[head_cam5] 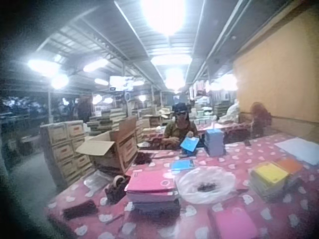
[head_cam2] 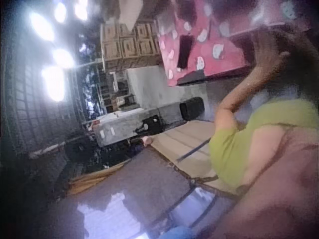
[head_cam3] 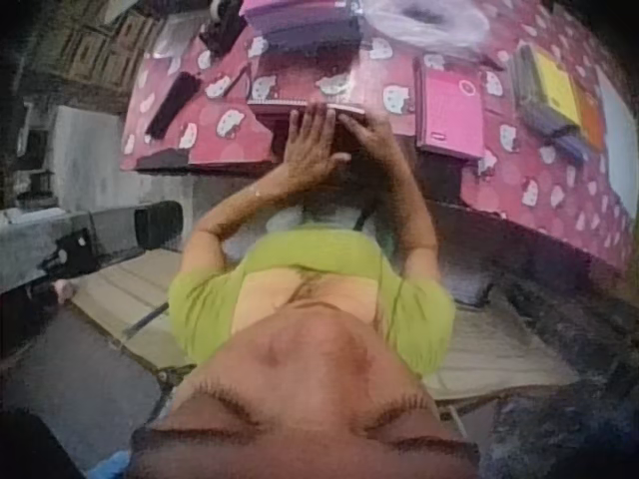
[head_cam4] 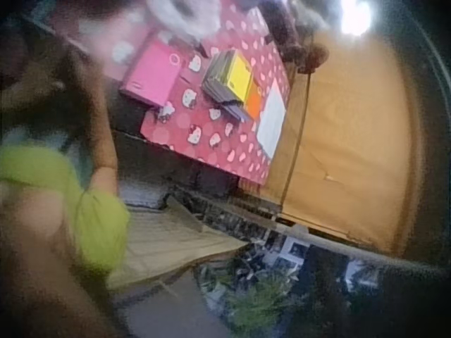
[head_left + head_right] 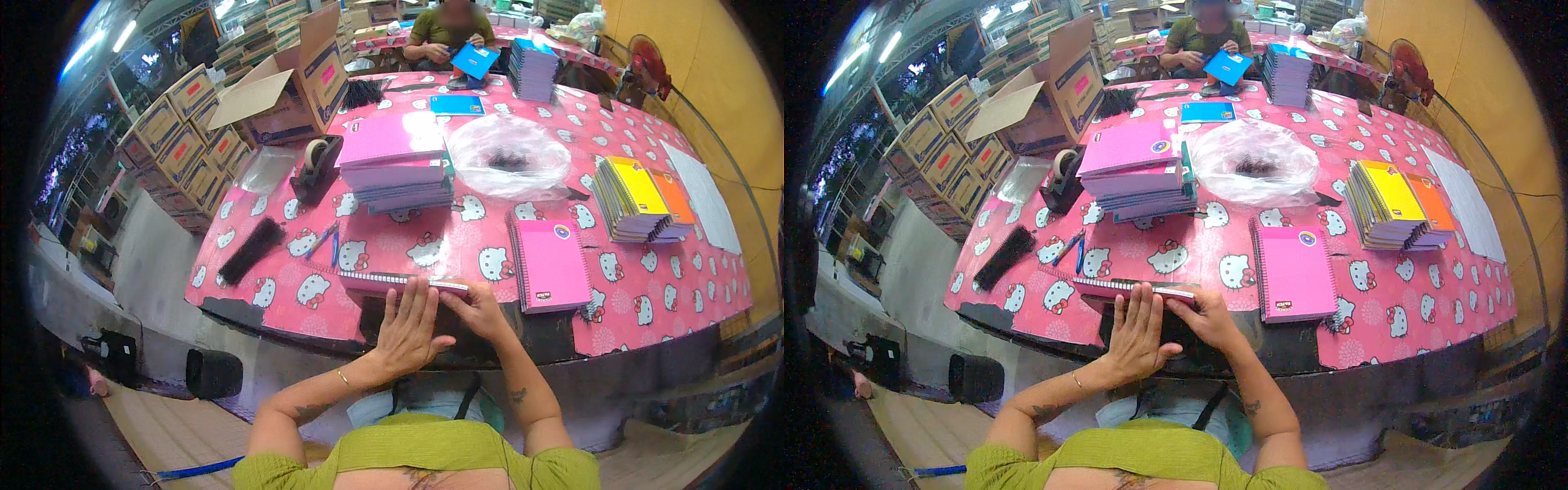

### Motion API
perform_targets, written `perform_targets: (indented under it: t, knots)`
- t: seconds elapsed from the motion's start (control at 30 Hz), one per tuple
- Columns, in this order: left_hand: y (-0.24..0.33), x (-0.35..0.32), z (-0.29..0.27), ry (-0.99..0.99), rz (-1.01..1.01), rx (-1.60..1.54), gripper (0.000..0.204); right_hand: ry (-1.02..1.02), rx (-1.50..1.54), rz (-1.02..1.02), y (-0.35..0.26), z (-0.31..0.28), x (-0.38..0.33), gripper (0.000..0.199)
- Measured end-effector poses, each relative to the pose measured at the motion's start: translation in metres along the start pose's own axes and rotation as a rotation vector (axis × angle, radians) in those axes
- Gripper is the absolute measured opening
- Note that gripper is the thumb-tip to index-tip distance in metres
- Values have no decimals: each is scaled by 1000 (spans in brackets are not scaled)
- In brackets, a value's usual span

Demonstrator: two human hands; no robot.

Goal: The person assembles notebooks by sliding spiral bindings through stacked pages and covers, then smoothing the binding by hand.

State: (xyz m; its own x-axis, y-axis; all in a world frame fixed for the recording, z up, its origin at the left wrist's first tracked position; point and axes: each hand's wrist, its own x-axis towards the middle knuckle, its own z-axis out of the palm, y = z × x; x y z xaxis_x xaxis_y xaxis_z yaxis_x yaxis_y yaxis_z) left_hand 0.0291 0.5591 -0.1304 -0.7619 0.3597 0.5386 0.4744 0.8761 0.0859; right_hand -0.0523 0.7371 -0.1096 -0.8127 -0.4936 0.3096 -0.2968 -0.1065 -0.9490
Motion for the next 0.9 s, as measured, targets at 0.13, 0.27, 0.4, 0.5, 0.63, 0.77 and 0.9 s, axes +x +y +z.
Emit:
perform_targets:
  t: [0.13, 0.27, 0.4, 0.5, 0.63, 0.77, 0.9]
  knots:
    - [-14, 62, -29, -28, -130, 72, 92, 8, -55, -6, -1, -6, 2, 25]
    - [6, 21, -16, 59, -77, -12, 78, 28, -7, 11, 5, 2, -1, 25]
    - [-22, 68, -62, -154, -131, -58, 49, 18, -80, 3, 1, -1, -2, 24]
    - [-33, 74, -72, -452, -210, -335, 46, 10, -92, -39, -7, 0, 0, 23]
    - [-21, 59, -45, -114, -3, 118, 73, 8, -131, -53, -6, 0, 0, 23]
    - [-5, -1, 8, 17, 68, 150, 96, 37, -96, -29, -5, 3, 1, 25]
    - [-10, 70, -23, -136, -116, 404, 97, 63, -71, 10, 9, 0, -5, 25]
